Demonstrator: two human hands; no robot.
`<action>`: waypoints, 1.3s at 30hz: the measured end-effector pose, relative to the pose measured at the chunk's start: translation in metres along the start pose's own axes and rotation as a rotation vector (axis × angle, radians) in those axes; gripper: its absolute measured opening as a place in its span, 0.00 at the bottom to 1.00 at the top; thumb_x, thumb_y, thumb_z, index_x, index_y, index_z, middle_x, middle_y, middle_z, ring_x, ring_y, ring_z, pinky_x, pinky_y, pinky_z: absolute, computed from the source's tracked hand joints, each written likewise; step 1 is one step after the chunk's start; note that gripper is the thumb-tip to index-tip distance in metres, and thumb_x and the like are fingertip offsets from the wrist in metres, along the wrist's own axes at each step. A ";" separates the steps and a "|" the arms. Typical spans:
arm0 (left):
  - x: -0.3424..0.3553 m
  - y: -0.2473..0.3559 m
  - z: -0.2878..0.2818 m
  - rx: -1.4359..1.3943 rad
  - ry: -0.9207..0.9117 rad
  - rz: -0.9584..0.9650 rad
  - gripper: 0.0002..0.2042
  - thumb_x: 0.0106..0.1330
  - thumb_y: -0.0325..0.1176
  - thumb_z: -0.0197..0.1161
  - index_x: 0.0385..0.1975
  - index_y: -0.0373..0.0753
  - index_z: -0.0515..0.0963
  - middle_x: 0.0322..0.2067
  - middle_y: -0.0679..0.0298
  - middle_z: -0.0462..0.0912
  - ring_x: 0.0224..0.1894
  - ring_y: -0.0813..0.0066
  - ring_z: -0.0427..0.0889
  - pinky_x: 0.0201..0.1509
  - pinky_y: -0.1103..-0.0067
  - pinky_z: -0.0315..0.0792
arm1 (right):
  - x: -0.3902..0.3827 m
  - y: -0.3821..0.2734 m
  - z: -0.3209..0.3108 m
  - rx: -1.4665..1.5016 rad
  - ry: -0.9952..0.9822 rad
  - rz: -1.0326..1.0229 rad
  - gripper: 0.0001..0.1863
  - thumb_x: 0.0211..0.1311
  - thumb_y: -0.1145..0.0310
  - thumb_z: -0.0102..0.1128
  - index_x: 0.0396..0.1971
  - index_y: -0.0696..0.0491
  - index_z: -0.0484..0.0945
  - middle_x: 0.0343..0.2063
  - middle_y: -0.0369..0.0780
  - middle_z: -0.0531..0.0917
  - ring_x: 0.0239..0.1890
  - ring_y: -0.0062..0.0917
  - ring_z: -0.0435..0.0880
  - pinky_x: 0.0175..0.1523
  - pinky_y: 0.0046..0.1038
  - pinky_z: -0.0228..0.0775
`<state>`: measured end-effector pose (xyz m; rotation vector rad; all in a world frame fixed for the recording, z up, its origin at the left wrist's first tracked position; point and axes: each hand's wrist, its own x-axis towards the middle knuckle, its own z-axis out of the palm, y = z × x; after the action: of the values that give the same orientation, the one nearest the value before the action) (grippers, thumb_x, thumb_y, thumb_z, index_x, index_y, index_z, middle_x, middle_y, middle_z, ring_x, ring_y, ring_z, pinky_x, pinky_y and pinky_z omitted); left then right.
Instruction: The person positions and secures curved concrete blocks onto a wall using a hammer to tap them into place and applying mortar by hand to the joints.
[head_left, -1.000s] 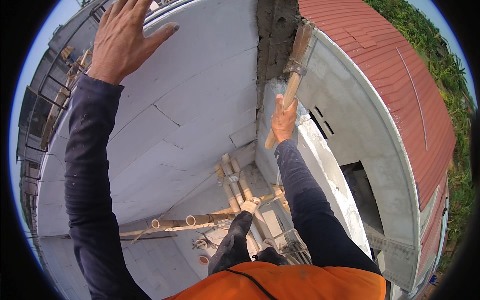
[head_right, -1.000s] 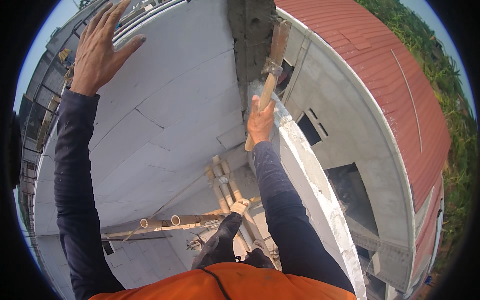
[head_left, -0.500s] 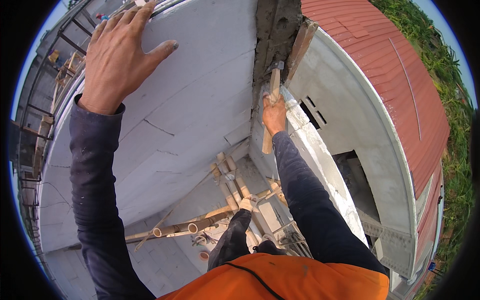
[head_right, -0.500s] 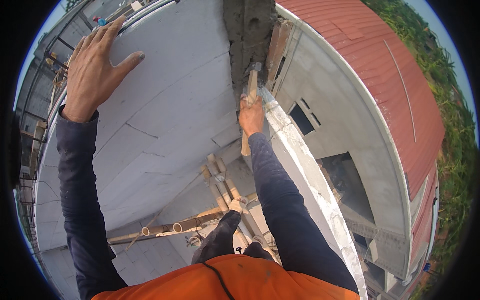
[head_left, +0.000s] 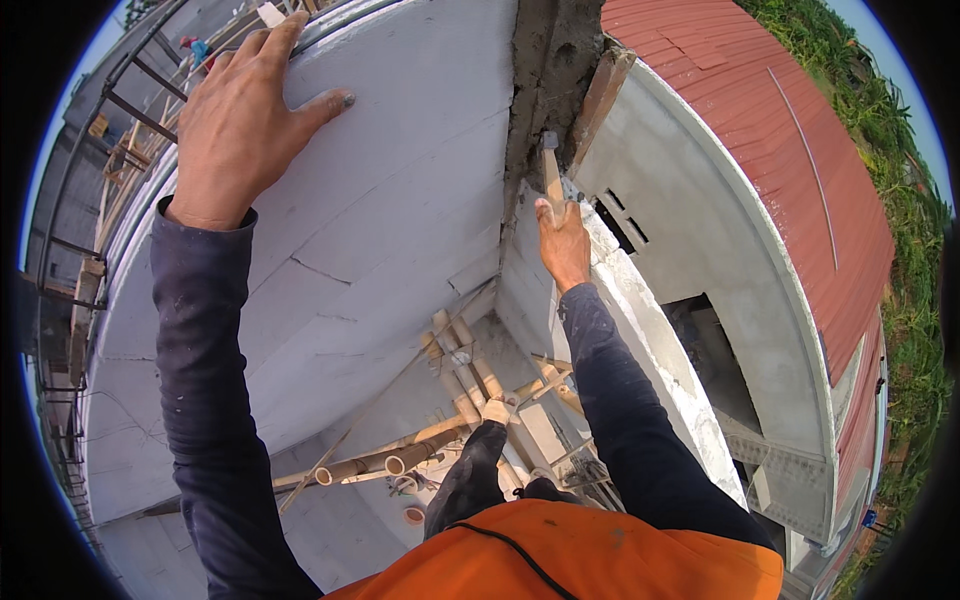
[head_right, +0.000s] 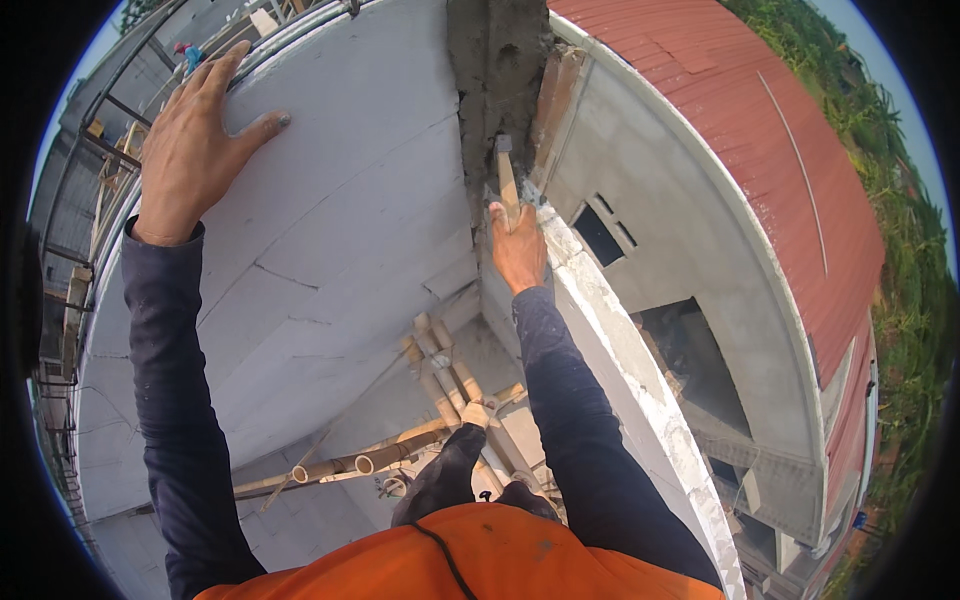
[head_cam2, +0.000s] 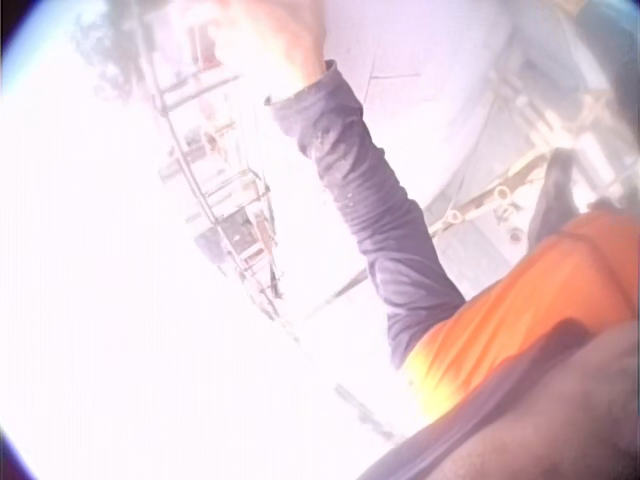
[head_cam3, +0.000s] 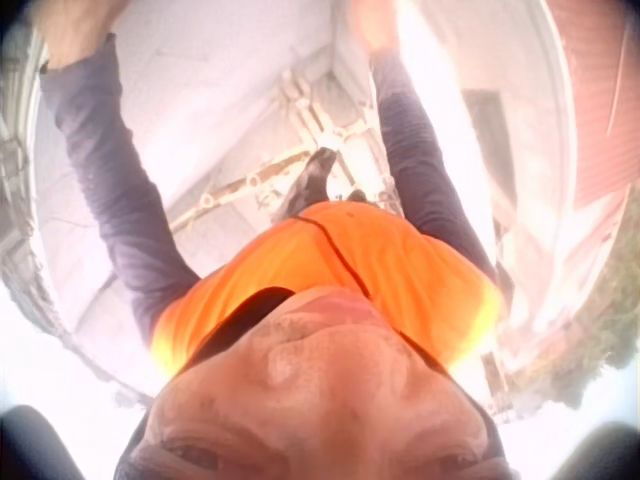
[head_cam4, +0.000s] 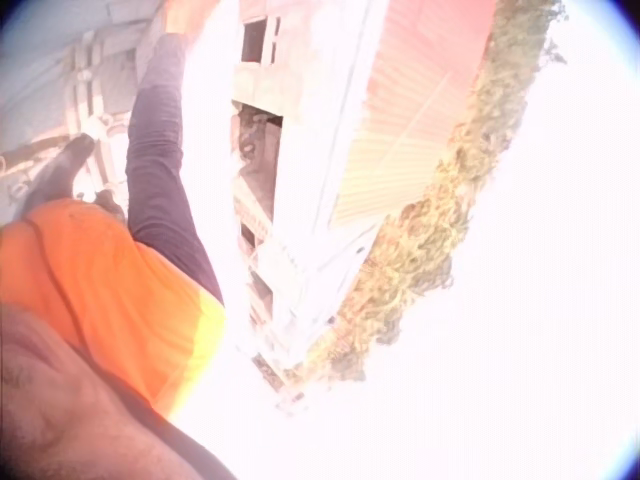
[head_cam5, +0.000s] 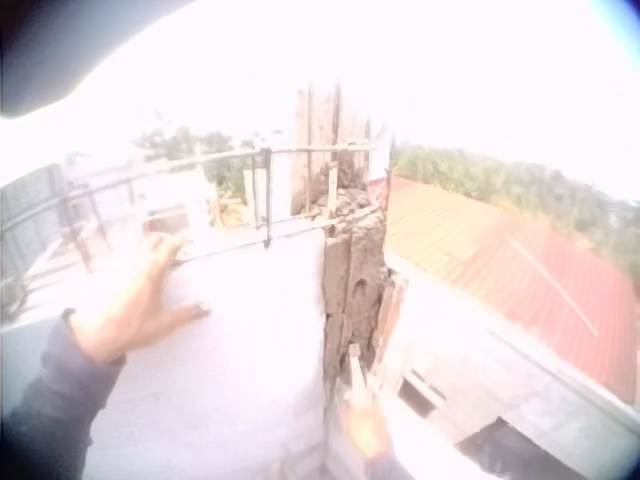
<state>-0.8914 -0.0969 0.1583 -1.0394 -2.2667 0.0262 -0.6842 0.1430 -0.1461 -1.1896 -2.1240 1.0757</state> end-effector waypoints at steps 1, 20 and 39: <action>0.002 -0.007 -0.004 -0.031 -0.010 -0.014 0.42 0.61 0.55 0.78 0.75 0.46 0.73 0.64 0.51 0.83 0.66 0.52 0.83 0.72 0.59 0.77 | -0.010 -0.010 -0.006 0.032 0.007 -0.016 0.38 0.78 0.36 0.53 0.58 0.62 0.74 0.42 0.62 0.87 0.48 0.60 0.88 0.53 0.51 0.78; 0.015 0.015 -0.009 -0.116 0.021 0.003 0.41 0.59 0.52 0.81 0.72 0.43 0.75 0.61 0.47 0.85 0.60 0.49 0.87 0.68 0.60 0.80 | 0.054 0.034 -0.012 -0.081 0.042 -0.007 0.39 0.76 0.34 0.55 0.53 0.62 0.74 0.25 0.48 0.82 0.28 0.42 0.86 0.36 0.42 0.79; 0.004 -0.001 -0.012 -0.047 -0.026 0.000 0.41 0.61 0.56 0.78 0.73 0.44 0.74 0.66 0.46 0.81 0.67 0.47 0.82 0.71 0.59 0.76 | 0.004 -0.015 -0.002 0.070 -0.074 0.232 0.51 0.74 0.28 0.50 0.70 0.67 0.69 0.57 0.68 0.82 0.65 0.61 0.79 0.72 0.48 0.68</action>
<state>-0.8871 -0.0975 0.1706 -1.0690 -2.3004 -0.0135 -0.6915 0.1426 -0.1328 -1.4087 -2.0203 1.3025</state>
